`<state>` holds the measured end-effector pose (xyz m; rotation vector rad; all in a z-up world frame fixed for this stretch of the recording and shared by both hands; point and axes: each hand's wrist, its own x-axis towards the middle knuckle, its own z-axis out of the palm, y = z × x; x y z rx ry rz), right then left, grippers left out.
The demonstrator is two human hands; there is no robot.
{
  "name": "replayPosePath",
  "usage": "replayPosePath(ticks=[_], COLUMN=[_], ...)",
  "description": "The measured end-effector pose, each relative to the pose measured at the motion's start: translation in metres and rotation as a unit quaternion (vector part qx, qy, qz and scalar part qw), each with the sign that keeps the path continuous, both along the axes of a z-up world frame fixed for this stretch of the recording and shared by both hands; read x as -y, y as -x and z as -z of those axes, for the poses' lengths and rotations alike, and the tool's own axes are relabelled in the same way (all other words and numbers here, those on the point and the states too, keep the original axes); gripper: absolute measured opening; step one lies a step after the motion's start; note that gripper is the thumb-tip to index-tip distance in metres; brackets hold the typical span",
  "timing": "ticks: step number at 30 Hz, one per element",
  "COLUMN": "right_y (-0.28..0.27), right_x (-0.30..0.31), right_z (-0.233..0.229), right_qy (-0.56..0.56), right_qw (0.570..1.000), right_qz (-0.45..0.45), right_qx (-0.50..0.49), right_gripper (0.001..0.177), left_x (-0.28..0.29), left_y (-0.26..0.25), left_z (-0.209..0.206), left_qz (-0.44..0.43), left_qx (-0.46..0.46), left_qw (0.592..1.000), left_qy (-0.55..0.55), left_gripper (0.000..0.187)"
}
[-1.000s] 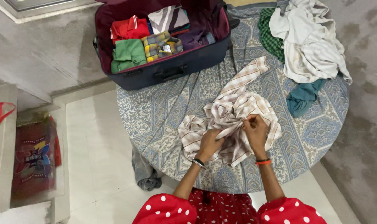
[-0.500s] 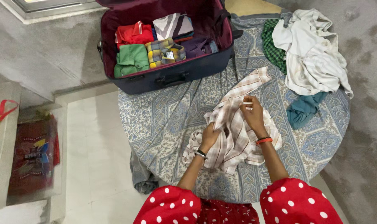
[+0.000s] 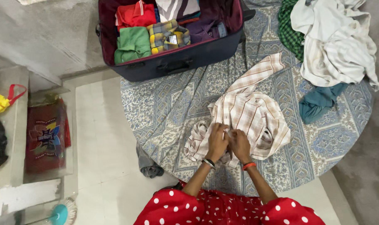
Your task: The person arranges several folded shirts inside a suitcase and then folds a striped shirt on a surface.
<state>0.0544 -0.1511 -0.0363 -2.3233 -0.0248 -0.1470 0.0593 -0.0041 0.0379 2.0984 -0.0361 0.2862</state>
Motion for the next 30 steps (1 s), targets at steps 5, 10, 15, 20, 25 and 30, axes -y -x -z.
replayPosePath(ticks=[5, 10, 15, 20, 25, 30], right_y=[0.006, 0.009, 0.011, 0.010, -0.024, -0.062], right_x=[-0.004, 0.038, 0.075, 0.046, -0.006, -0.029], right_z=[0.009, 0.026, 0.004, -0.057, -0.069, -0.033], right_qy=[0.139, -0.013, -0.067, 0.103, 0.142, 0.183], right_qw=[0.989, 0.997, 0.990, 0.994, 0.989, 0.983], right_qz=[0.001, 0.036, 0.052, 0.004, -0.027, -0.025], right_qx=[-0.049, -0.074, -0.113, -0.033, -0.011, -0.003], right_gripper=[0.030, 0.019, 0.022, 0.022, 0.030, 0.038], left_x=[-0.001, -0.035, -0.049, -0.032, -0.018, -0.013], left_y=[0.004, -0.009, -0.011, -0.021, -0.053, -0.065], left_z=[0.044, 0.088, 0.088, 0.052, 0.043, 0.058], left_qz=[-0.025, -0.039, -0.008, -0.070, -0.062, -0.073], left_qx=[-0.060, -0.119, -0.155, -0.066, -0.033, -0.100], left_qw=[0.994, 0.983, 0.976, 0.987, 0.994, 0.988], left_qy=[-0.087, -0.134, -0.155, -0.125, -0.089, -0.089], left_gripper=[0.045, 0.048, 0.051, 0.031, 0.022, 0.023])
